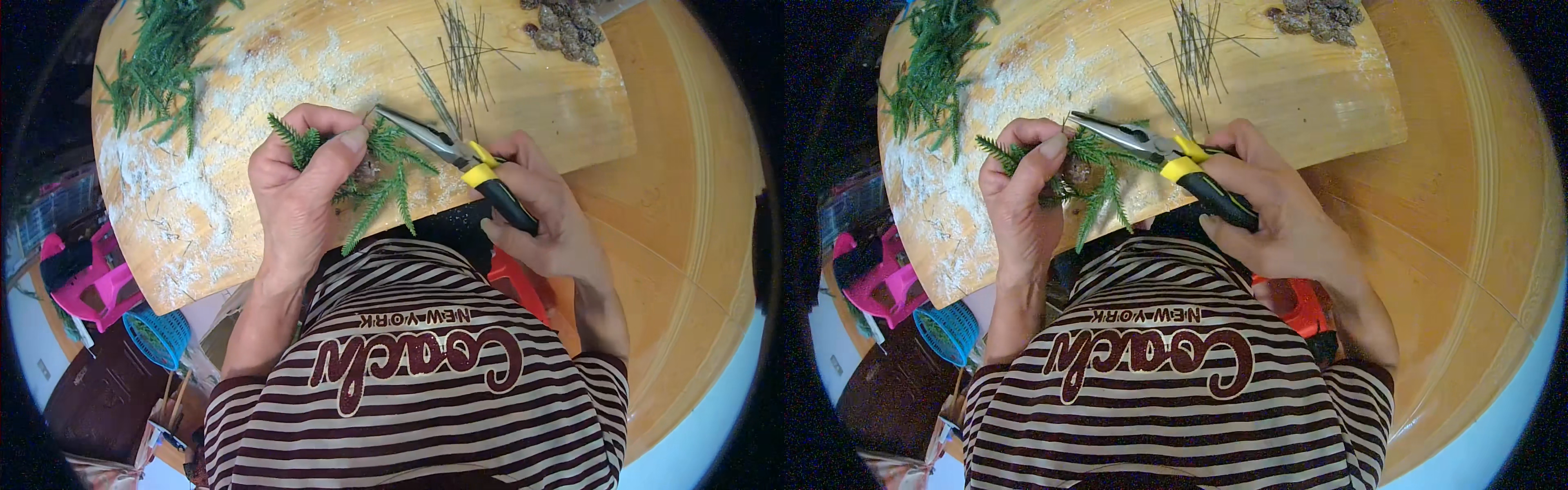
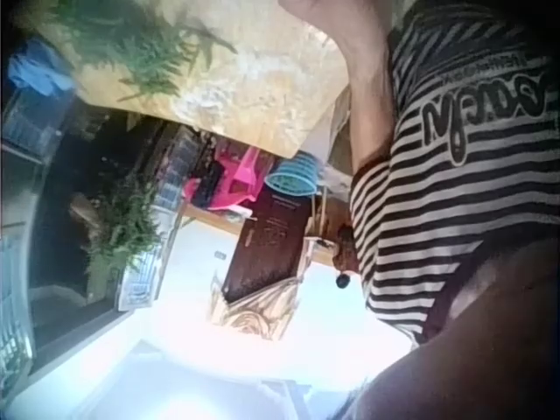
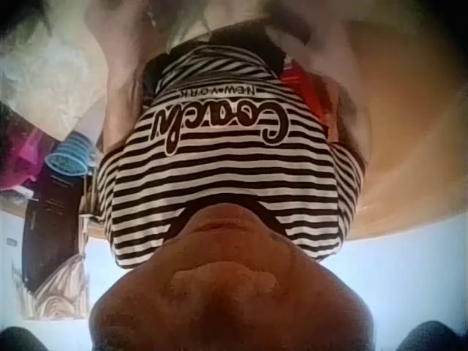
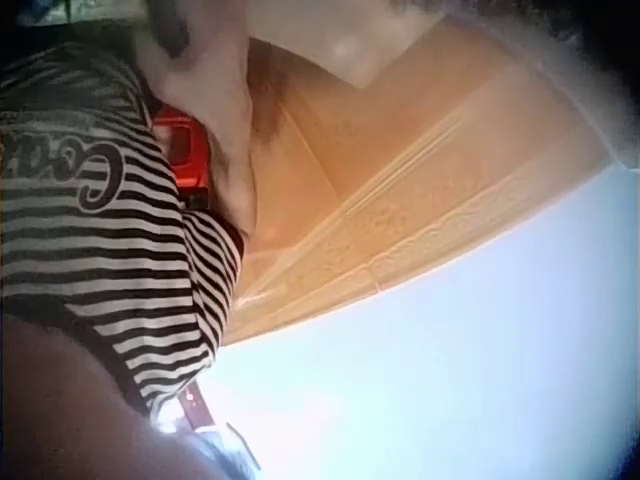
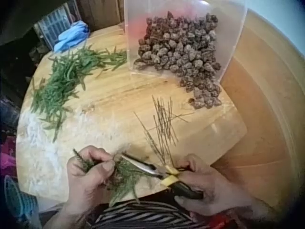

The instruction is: Assembling decorative items using artificial greenery, pinecones, and wire.

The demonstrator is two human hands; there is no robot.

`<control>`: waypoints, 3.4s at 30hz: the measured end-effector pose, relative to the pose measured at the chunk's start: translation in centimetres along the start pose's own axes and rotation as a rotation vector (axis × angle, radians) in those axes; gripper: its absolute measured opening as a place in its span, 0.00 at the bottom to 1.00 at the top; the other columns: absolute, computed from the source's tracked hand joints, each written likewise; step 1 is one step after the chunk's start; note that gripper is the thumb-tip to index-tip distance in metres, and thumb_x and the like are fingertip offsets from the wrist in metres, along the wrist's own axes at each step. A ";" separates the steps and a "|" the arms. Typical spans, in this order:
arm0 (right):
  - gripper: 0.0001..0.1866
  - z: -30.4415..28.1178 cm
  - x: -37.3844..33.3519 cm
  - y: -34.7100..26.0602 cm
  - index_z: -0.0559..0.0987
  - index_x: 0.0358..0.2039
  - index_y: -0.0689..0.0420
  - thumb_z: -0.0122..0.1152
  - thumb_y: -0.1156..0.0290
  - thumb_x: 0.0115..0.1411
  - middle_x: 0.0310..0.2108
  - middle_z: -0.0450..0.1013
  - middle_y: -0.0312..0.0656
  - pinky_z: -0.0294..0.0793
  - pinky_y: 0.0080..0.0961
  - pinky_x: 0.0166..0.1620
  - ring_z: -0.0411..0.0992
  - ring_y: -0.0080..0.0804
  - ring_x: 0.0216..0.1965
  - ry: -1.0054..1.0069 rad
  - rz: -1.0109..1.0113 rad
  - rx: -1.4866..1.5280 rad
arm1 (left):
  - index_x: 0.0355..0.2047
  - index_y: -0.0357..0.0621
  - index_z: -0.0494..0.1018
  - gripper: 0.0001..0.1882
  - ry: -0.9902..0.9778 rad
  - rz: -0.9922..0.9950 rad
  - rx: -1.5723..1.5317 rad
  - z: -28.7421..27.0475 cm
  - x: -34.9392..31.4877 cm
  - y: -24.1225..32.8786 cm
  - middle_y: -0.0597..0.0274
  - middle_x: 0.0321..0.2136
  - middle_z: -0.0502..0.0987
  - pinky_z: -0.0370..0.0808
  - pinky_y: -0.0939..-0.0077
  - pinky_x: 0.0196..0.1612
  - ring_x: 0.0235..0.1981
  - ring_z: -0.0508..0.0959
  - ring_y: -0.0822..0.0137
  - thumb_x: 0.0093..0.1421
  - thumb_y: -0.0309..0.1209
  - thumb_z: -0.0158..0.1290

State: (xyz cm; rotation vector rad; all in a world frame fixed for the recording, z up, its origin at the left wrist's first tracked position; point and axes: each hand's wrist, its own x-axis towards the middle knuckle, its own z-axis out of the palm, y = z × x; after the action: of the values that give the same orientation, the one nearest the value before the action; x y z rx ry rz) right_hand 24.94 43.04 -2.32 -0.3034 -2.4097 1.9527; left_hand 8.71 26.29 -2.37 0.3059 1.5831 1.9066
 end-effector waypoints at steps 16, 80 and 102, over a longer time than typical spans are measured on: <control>0.15 0.4 0.8 1.3 0.74 0.37 0.61 0.54 0.84 0.46 0.41 0.61 0.44 0.59 0.22 0.48 0.62 0.34 0.44 -0.011 -0.083 -0.134 | 0.28 0.35 0.73 0.03 0.063 -0.114 -0.112 0.6 0.2 0.2 0.67 0.22 0.75 0.67 0.86 0.28 0.22 0.70 0.80 0.51 0.21 0.54; 0.15 0.0 0.4 0.4 0.73 0.33 0.60 0.56 0.80 0.39 0.35 0.64 0.48 0.66 0.28 0.33 0.66 0.43 0.31 0.054 -0.202 -0.467 | 0.28 0.35 0.73 0.03 0.070 -0.126 -0.178 1.0 -0.6 0.7 0.65 0.21 0.74 0.70 0.83 0.24 0.19 0.72 0.76 0.52 0.21 0.53; 0.15 -1.4 0.6 0.5 0.76 0.34 0.60 0.58 0.73 0.42 0.43 0.63 0.44 0.57 0.28 0.47 0.60 0.33 0.46 -0.197 -0.030 0.054 | 0.28 0.35 0.64 0.15 -0.303 -0.068 -0.002 -1.2 0.8 0.6 0.61 0.24 0.65 0.61 0.78 0.30 0.27 0.64 0.71 0.42 0.32 0.50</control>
State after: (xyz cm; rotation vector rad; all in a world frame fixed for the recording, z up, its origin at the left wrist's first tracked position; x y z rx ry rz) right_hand 24.65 44.54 -2.55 -0.0757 -2.4524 2.1238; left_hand 7.24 25.82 -2.25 0.5082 1.3723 1.7170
